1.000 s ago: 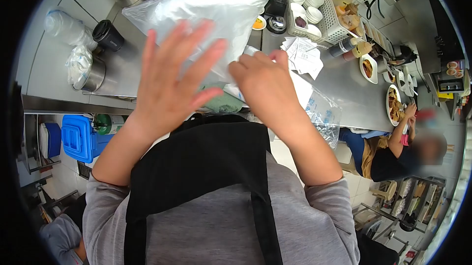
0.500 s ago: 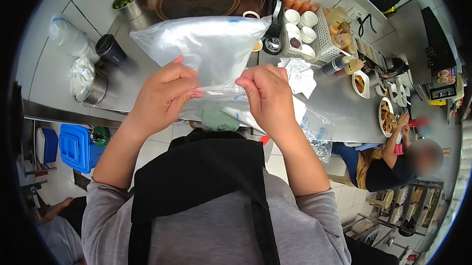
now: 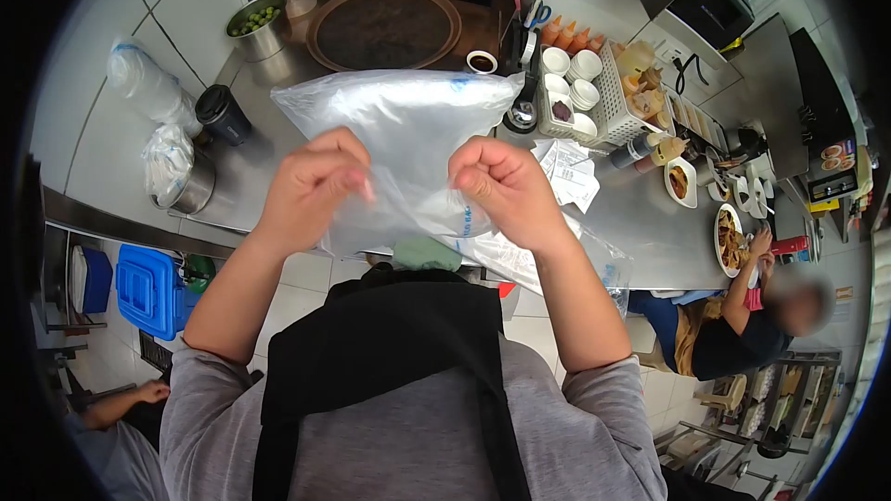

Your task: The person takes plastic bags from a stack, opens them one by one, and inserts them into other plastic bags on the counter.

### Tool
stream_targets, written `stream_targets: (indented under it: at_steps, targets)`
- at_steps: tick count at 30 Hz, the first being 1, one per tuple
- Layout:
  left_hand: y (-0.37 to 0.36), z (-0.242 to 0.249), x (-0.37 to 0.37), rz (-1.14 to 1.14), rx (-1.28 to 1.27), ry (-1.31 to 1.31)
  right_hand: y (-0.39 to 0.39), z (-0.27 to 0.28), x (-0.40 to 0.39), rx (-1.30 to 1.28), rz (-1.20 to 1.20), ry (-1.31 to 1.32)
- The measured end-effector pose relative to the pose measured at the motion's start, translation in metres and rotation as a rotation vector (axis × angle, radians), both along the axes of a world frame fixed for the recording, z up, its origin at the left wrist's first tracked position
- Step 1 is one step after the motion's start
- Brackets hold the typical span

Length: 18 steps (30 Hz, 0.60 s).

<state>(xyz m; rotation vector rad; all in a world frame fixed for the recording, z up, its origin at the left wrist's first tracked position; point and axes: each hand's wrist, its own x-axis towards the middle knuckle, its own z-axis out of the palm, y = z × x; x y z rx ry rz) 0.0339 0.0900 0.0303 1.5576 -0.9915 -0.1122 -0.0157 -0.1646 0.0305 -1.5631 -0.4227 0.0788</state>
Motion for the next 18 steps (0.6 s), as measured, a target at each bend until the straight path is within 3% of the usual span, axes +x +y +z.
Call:
stream_targets:
  at_steps: [2,3,5,8,11,14,15,16,18]
  targets:
    - [-0.005,0.001,0.007,0.240,-0.182,0.092,-0.003,-0.003,0.011,0.053,-0.005,-0.011]
    - [-0.003,0.006,0.008,0.240,-0.183,0.086,-0.002,-0.002,0.014,0.106,-0.010,-0.015]
    - [0.002,0.017,0.009,0.096,0.001,0.384,0.003,-0.001,0.020,0.210,-0.113,-0.025]
    - [-0.007,-0.002,0.017,-0.099,-0.057,0.318,0.005,0.003,0.020,0.542,0.122,0.206]
    - [-0.006,0.002,0.022,-0.088,0.064,0.302,0.016,-0.001,0.023,0.404,-0.051,0.033]
    - [-0.003,0.004,0.023,0.053,0.243,0.154,0.006,0.010,0.023,0.376,-0.101,0.073]
    - [-0.002,0.005,0.021,0.052,0.242,0.151,0.004,0.013,0.024,0.359,-0.137,0.074]
    - [-0.002,0.007,0.020,0.054,0.101,0.009,0.011,0.011,0.029,0.229,-0.370,0.006]
    - [0.001,0.012,0.023,0.051,-0.041,-0.135,-0.001,0.005,0.038,0.239,-0.452,0.043]
